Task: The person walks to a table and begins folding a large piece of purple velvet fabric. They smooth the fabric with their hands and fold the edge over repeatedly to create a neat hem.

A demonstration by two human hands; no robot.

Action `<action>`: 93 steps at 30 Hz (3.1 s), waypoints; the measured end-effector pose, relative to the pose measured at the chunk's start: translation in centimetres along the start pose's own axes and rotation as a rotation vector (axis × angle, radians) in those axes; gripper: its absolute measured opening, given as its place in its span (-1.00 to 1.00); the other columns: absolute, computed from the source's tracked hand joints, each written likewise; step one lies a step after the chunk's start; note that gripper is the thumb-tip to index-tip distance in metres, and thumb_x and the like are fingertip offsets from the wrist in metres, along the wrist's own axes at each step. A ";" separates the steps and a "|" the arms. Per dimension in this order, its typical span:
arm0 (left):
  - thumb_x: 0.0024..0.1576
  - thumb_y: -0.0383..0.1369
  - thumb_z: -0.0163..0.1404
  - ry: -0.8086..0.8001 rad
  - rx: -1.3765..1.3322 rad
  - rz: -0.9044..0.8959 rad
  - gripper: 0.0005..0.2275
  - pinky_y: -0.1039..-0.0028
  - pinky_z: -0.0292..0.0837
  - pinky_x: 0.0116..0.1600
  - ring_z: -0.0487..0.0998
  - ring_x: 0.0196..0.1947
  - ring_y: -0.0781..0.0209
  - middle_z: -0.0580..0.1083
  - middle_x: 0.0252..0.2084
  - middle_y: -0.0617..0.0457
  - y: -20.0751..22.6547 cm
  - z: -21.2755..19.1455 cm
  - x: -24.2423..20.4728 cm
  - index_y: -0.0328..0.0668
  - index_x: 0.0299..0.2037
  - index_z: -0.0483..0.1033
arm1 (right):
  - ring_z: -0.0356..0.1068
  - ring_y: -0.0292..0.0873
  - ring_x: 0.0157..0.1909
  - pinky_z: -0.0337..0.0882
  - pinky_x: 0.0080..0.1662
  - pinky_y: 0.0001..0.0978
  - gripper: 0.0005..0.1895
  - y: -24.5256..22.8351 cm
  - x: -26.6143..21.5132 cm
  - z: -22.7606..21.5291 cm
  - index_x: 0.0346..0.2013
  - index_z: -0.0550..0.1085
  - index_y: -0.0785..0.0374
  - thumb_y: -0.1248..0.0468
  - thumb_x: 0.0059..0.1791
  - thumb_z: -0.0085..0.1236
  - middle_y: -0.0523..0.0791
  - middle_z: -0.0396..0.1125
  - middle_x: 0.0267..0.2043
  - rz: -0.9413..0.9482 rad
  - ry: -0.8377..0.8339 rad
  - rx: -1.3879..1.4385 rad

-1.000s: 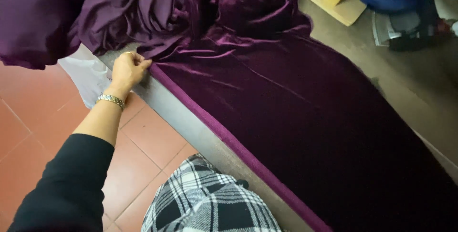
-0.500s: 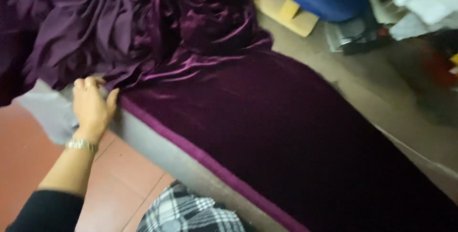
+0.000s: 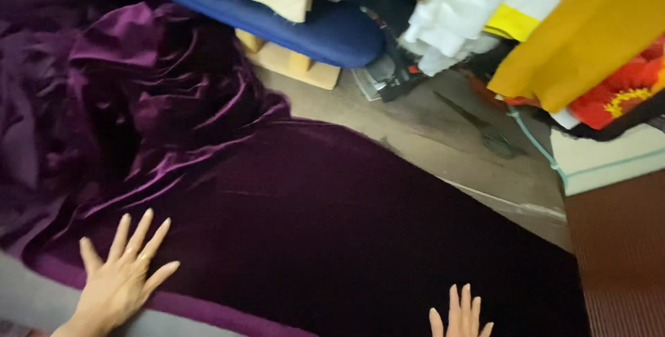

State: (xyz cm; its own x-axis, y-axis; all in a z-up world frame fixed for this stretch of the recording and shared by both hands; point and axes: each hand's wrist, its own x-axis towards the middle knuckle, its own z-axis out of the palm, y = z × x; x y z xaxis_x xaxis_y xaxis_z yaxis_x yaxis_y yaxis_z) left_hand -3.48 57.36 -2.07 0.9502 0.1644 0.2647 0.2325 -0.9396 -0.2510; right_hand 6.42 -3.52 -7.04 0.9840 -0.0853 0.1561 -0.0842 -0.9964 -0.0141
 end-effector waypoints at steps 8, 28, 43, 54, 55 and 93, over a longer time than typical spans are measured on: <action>-0.22 0.35 -0.35 -0.110 -0.048 -0.044 -0.15 -0.46 -0.12 0.16 -0.22 0.50 0.15 -0.18 0.48 0.44 -1.0 2.0 -0.3 0.64 0.38 -0.27 | -0.06 0.08 0.46 0.03 0.34 0.18 -0.13 4.4 0.8 7.2 0.31 0.14 -0.11 -0.16 -0.29 0.02 -0.16 -0.04 0.46 0.001 0.021 -0.082; 0.14 -0.21 -0.16 -0.156 -0.314 0.329 -0.77 -0.01 0.47 -0.23 0.47 -0.12 -0.13 0.45 -0.16 -0.05 13.8 2.5 41.9 -0.13 -0.26 0.52 | 0.38 -0.03 0.01 0.29 0.09 -0.23 -0.69 -22.4 21.9 -9.7 -0.04 0.46 0.27 0.21 0.01 -0.08 -0.03 0.40 -0.03 -0.448 0.056 0.819; -0.05 -0.13 0.14 -0.484 -0.512 0.425 -0.80 0.18 0.43 0.02 0.49 -0.01 0.08 0.52 -0.24 0.09 15.2 0.6 43.5 0.02 -0.34 0.53 | 0.33 -0.16 -0.15 0.27 -0.08 -0.22 -0.86 -27.0 34.6 -1.5 -0.36 0.42 -0.01 0.23 -0.16 0.21 -0.29 0.23 -0.30 -0.353 -0.328 0.512; -0.02 -0.02 0.10 -0.542 -0.146 0.263 -0.71 0.20 0.34 0.11 0.54 -0.01 0.16 0.55 -0.16 0.15 9.4 5.1 47.0 0.10 -0.19 0.53 | 0.40 -0.03 -0.13 0.34 -0.07 -0.20 -0.87 -28.6 34.2 -3.6 -0.40 0.42 0.13 0.35 -0.20 0.18 -0.12 0.34 -0.33 -0.375 -0.421 0.636; -0.02 -0.02 0.10 -0.543 -0.146 0.265 -0.71 0.20 0.34 0.11 0.54 -0.01 0.16 0.55 -0.16 0.15 9.3 5.1 47.1 0.10 -0.19 0.53 | 0.40 -0.03 -0.13 0.34 -0.07 -0.20 -0.87 -28.5 34.2 -3.7 -0.40 0.42 0.13 0.35 -0.20 0.18 -0.12 0.34 -0.33 -0.374 -0.423 0.635; -0.06 -0.39 -0.09 0.189 0.128 0.419 -0.84 0.35 0.27 -0.21 0.52 -0.36 0.16 0.50 -0.36 0.19 9.2 6.1 46.9 0.11 -0.34 0.53 | -0.16 0.16 0.50 -0.20 0.33 0.36 -0.35 -44.1 12.3 -7.3 0.33 0.17 0.12 -0.08 0.00 -0.25 0.01 -0.09 0.49 -1.165 -0.272 0.641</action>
State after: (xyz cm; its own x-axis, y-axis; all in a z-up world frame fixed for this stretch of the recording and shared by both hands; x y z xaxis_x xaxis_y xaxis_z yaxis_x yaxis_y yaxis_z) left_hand 44.46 58.30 2.33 0.9161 -0.2890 0.2780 -0.1273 -0.8669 -0.4820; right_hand 21.14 39.40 2.68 0.4393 0.8769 0.1951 0.8250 -0.3078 -0.4740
